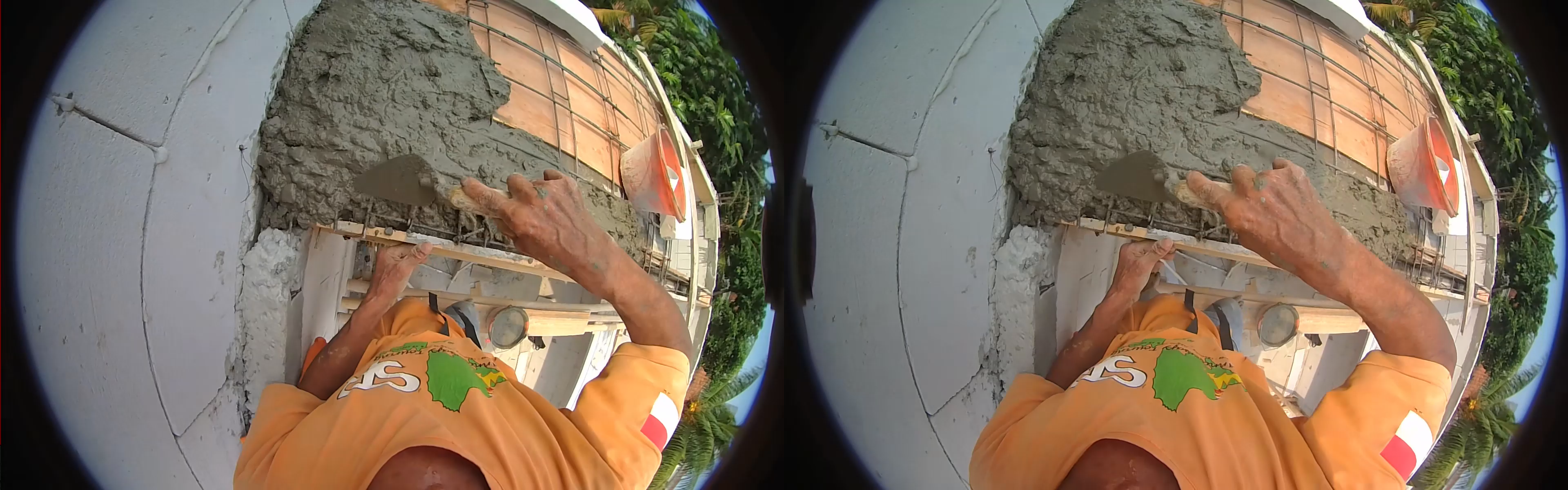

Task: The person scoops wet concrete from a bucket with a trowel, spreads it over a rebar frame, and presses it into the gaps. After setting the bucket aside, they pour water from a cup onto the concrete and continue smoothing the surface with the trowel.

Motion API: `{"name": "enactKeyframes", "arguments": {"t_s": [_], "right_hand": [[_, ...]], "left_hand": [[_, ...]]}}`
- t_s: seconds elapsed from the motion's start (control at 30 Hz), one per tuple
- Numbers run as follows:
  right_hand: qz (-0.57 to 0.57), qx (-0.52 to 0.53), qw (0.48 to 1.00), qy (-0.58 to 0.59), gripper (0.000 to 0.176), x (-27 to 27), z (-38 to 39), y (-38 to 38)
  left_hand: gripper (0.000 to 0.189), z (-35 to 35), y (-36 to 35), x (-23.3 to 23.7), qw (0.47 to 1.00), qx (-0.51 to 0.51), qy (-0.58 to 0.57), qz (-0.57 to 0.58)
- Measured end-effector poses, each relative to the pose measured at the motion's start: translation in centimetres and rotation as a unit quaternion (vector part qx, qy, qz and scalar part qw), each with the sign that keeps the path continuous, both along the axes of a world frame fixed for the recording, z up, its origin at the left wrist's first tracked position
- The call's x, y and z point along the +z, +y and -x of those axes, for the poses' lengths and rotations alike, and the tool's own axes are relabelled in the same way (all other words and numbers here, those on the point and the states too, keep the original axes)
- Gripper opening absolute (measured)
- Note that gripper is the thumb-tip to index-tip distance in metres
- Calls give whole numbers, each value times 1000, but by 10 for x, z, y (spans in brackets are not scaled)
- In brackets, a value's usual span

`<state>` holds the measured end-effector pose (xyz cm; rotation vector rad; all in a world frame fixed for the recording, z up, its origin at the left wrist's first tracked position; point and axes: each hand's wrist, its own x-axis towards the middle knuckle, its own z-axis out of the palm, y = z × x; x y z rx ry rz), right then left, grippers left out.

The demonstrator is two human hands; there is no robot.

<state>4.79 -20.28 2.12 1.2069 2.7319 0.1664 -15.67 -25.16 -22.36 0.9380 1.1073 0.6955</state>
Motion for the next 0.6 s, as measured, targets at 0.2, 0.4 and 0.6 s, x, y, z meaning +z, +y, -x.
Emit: {"name": "enactKeyframes", "arguments": {"t_s": [0.2,0.4,0.6], "right_hand": [[-26,-34,999,-7,63,17,-6,-6],[-18,-41,998,38,57,-24,-8,2],[-101,-130,986,25,57,33,-59,-21]], "left_hand": [[72,3,0,-10,999,-12,13,26],[65,-1,-1,1,999,18,5,26],[65,-6,-3,6,999,30,13,1]]}}
